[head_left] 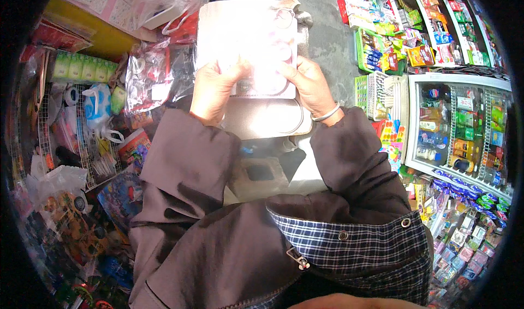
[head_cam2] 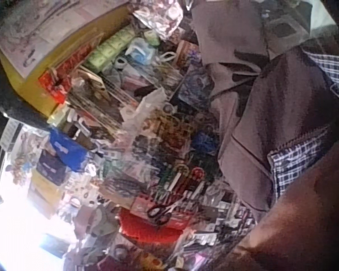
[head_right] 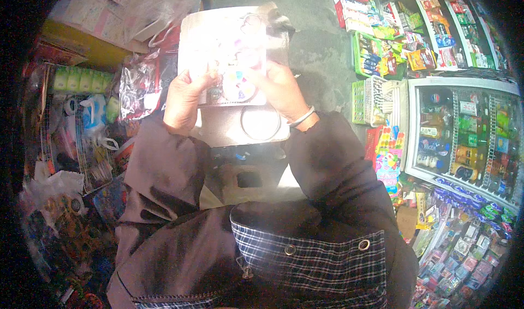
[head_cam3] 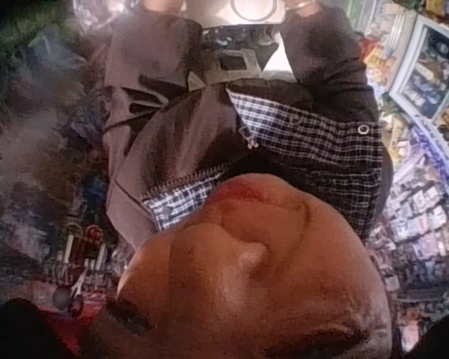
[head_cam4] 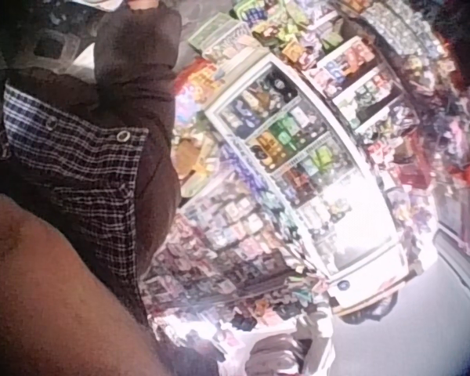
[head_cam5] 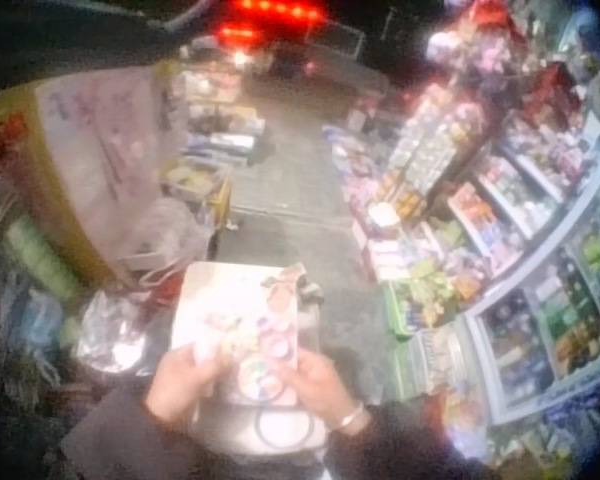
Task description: The person assembles small keychains by inserting tiny components into plastic holders, then places them into clear plastic bags. They seal the bags and arrange them on a white surface.
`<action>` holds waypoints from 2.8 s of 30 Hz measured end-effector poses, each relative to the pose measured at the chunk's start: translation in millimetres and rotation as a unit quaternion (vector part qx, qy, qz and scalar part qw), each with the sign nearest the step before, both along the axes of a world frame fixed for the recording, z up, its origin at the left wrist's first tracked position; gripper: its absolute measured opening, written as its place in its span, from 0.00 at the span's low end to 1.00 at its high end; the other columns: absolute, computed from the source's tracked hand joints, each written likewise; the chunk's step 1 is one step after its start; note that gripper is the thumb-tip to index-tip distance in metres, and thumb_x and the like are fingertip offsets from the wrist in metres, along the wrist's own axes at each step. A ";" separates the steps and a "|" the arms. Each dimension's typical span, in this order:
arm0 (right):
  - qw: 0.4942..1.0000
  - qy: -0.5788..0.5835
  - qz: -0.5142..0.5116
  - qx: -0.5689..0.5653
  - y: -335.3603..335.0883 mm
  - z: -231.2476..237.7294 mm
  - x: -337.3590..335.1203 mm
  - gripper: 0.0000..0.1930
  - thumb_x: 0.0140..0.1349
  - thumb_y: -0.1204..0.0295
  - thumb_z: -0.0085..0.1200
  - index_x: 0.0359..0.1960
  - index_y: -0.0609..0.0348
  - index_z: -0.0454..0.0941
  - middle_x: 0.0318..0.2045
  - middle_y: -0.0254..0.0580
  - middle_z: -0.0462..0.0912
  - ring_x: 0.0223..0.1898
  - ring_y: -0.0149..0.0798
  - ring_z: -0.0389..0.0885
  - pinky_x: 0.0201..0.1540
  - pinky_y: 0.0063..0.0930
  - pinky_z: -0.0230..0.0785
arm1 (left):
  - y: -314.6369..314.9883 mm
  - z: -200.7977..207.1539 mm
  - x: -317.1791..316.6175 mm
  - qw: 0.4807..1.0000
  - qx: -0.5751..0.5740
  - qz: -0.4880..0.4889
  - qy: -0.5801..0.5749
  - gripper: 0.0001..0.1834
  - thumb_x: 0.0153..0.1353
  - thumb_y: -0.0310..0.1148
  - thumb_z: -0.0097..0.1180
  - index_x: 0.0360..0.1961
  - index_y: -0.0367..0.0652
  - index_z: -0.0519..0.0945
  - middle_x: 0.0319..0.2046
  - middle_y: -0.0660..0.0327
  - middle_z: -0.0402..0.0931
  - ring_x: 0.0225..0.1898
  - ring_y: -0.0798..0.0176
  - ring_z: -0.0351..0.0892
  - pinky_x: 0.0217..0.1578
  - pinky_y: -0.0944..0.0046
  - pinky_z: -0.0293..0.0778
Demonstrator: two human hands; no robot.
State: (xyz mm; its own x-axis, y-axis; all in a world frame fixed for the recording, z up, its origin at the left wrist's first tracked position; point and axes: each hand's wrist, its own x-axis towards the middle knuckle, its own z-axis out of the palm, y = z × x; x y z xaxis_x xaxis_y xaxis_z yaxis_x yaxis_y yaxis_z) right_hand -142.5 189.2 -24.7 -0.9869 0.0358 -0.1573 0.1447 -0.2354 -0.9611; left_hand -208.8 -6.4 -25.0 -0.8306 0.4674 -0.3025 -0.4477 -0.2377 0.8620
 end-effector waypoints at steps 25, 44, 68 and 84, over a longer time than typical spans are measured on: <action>0.994 0.060 -0.043 0.085 -6.6 6.9 0.5 0.14 0.66 0.68 0.55 0.46 0.67 0.77 0.38 0.32 0.81 0.38 0.22 0.76 0.41 0.18 0.69 | 1.8 -1.0 -3.0 0.998 0.052 -0.018 -0.028 0.24 0.56 0.25 0.62 0.55 0.39 0.73 0.49 0.63 0.77 0.49 0.69 0.75 0.52 0.65 0.68; 0.999 0.004 0.007 0.034 -1.0 4.1 -3.3 0.14 0.64 0.70 0.57 0.48 0.65 0.78 0.42 0.33 0.81 0.43 0.24 0.76 0.46 0.21 0.69 | 1.9 8.4 -3.7 0.999 0.037 0.008 0.024 0.24 0.55 0.24 0.64 0.54 0.35 0.74 0.48 0.61 0.77 0.48 0.68 0.75 0.51 0.66 0.69; 0.999 0.040 -0.024 -0.005 -0.2 1.4 -3.6 0.16 0.66 0.69 0.54 0.51 0.67 0.74 0.45 0.35 0.80 0.44 0.26 0.77 0.49 0.23 0.68 | -5.0 8.9 -9.4 0.993 0.097 0.008 -0.067 0.26 0.67 0.46 0.47 0.59 0.39 0.68 0.50 0.59 0.76 0.48 0.64 0.78 0.45 0.61 0.77; 0.984 -0.021 -0.120 -0.131 3.5 -17.7 -8.5 0.10 0.64 0.71 0.55 0.38 0.66 0.80 0.33 0.34 0.82 0.34 0.25 0.77 0.39 0.20 0.68 | -11.8 5.2 -10.6 0.994 0.040 -0.095 -0.024 0.31 0.61 0.38 0.58 0.62 0.40 0.63 0.49 0.60 0.72 0.47 0.65 0.76 0.44 0.61 0.74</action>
